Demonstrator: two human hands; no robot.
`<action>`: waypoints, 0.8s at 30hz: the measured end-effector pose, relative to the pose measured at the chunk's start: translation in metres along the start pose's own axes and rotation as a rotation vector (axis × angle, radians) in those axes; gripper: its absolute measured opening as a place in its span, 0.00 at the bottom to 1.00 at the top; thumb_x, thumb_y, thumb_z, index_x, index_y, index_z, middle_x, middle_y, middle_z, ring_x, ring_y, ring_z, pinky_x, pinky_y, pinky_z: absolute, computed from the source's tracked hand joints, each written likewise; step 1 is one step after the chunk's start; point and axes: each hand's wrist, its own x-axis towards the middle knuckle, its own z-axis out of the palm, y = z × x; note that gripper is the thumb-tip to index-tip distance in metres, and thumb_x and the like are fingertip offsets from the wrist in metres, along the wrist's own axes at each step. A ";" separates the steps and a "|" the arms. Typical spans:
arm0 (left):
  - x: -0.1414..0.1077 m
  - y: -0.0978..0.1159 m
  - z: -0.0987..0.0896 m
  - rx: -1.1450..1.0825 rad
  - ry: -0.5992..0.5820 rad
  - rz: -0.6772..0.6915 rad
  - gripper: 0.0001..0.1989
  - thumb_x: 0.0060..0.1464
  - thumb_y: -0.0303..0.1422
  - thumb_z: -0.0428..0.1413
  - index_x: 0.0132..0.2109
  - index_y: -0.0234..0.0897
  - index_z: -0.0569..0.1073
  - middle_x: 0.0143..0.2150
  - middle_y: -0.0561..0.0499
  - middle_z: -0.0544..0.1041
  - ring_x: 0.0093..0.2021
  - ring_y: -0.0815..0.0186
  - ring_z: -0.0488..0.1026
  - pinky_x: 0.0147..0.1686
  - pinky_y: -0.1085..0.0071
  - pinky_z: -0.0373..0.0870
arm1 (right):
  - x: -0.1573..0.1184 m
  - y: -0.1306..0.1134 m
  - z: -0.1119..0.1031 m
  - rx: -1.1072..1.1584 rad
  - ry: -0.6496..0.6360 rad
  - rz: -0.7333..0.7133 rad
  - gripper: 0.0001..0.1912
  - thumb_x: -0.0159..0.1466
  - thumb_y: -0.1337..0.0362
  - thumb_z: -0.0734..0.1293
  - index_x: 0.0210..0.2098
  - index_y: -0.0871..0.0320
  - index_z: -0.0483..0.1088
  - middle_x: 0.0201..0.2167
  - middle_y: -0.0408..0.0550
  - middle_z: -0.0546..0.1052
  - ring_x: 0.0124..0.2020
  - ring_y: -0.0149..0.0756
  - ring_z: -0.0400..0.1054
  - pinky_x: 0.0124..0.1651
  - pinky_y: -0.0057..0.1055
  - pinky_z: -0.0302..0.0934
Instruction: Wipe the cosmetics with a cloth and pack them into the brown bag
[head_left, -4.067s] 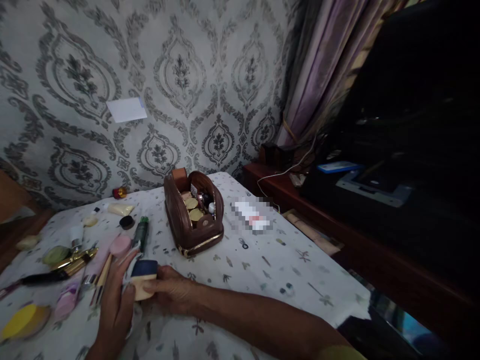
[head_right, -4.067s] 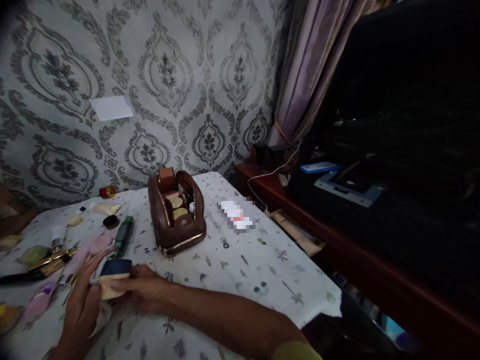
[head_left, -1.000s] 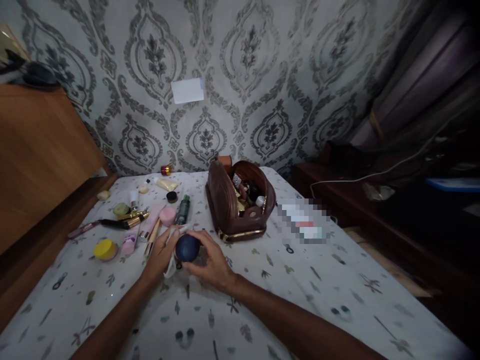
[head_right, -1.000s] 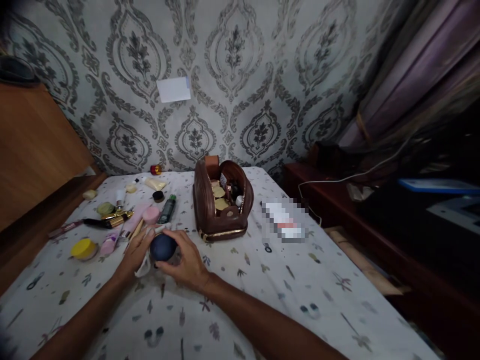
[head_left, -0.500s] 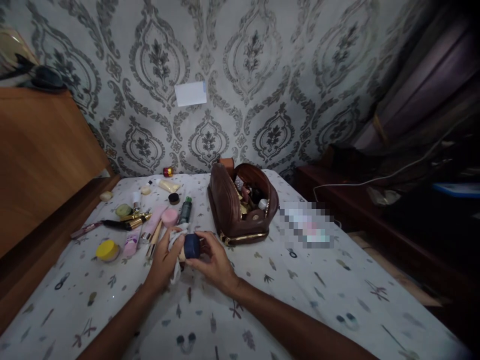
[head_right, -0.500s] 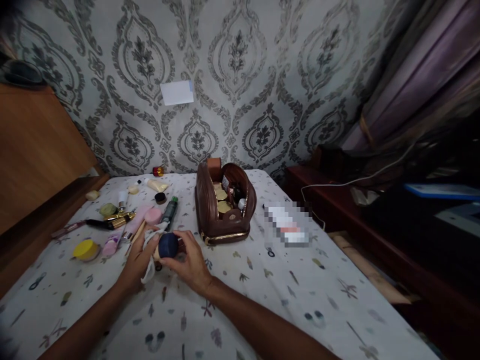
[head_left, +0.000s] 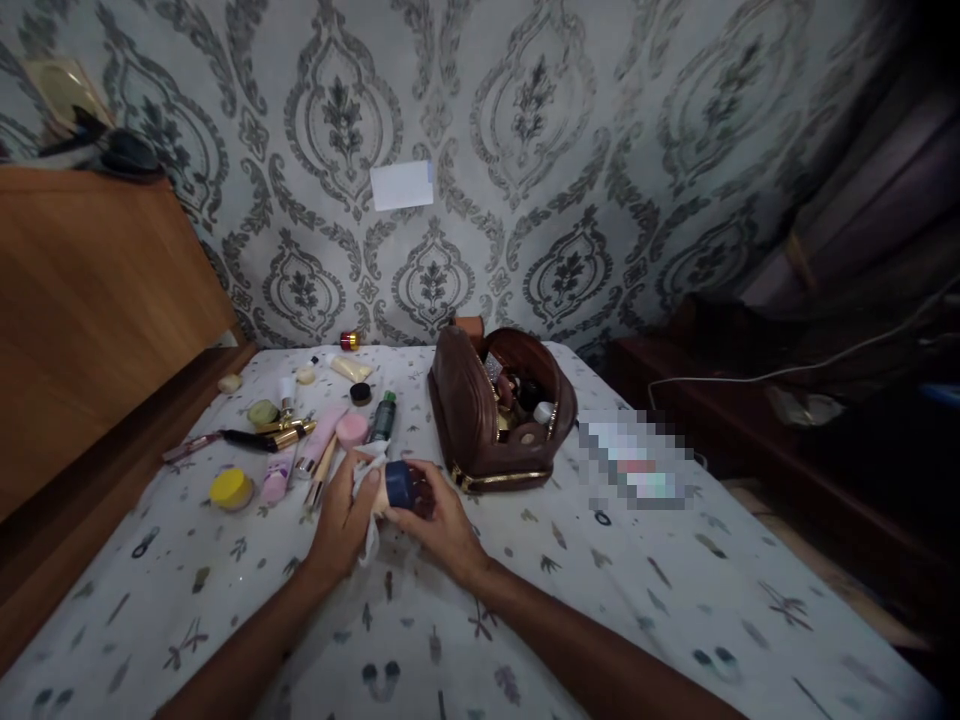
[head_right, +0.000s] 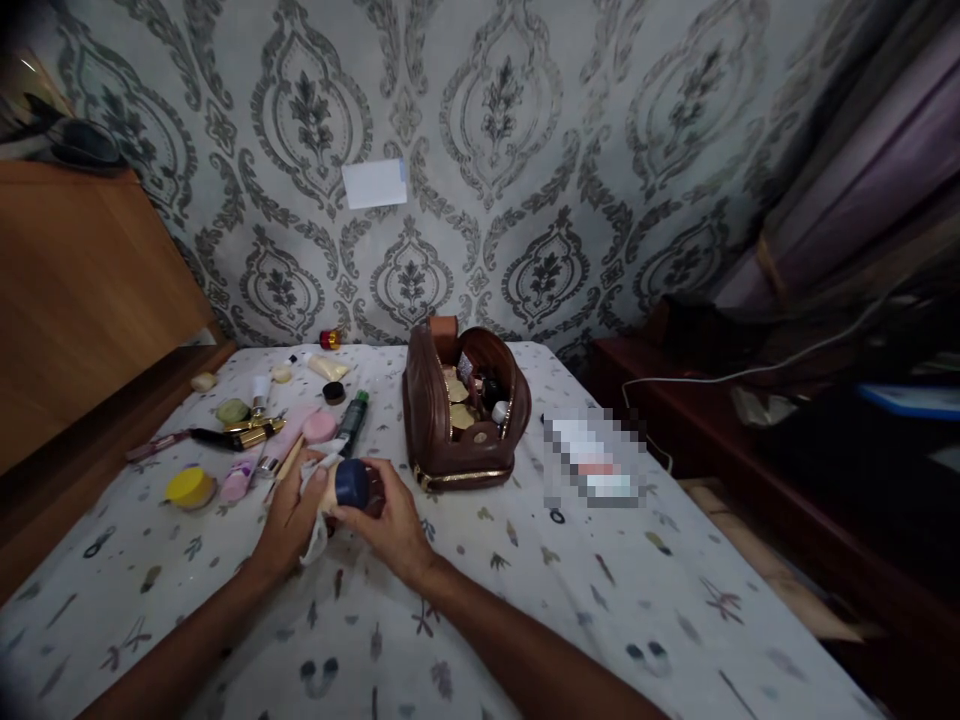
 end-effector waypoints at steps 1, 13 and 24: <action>0.000 0.000 0.000 -0.005 0.010 -0.018 0.17 0.61 0.47 0.47 0.38 0.38 0.70 0.32 0.52 0.72 0.34 0.64 0.70 0.37 0.69 0.67 | 0.000 0.000 0.000 0.039 -0.010 0.008 0.32 0.52 0.50 0.76 0.51 0.54 0.65 0.44 0.49 0.73 0.44 0.40 0.70 0.47 0.36 0.66; 0.005 -0.032 -0.007 -0.203 0.031 -0.416 0.23 0.38 0.53 0.62 0.32 0.37 0.74 0.31 0.45 0.77 0.38 0.51 0.75 0.37 0.58 0.73 | -0.002 0.000 0.001 0.080 -0.060 -0.058 0.37 0.50 0.55 0.78 0.56 0.52 0.66 0.52 0.52 0.71 0.49 0.42 0.69 0.51 0.37 0.66; 0.004 -0.008 -0.002 -0.489 -0.304 -0.586 0.34 0.45 0.62 0.55 0.43 0.34 0.72 0.21 0.53 0.72 0.16 0.69 0.65 0.13 0.76 0.56 | -0.001 -0.001 -0.002 -0.106 0.044 -0.163 0.34 0.54 0.56 0.76 0.58 0.51 0.65 0.51 0.51 0.71 0.47 0.41 0.69 0.44 0.33 0.68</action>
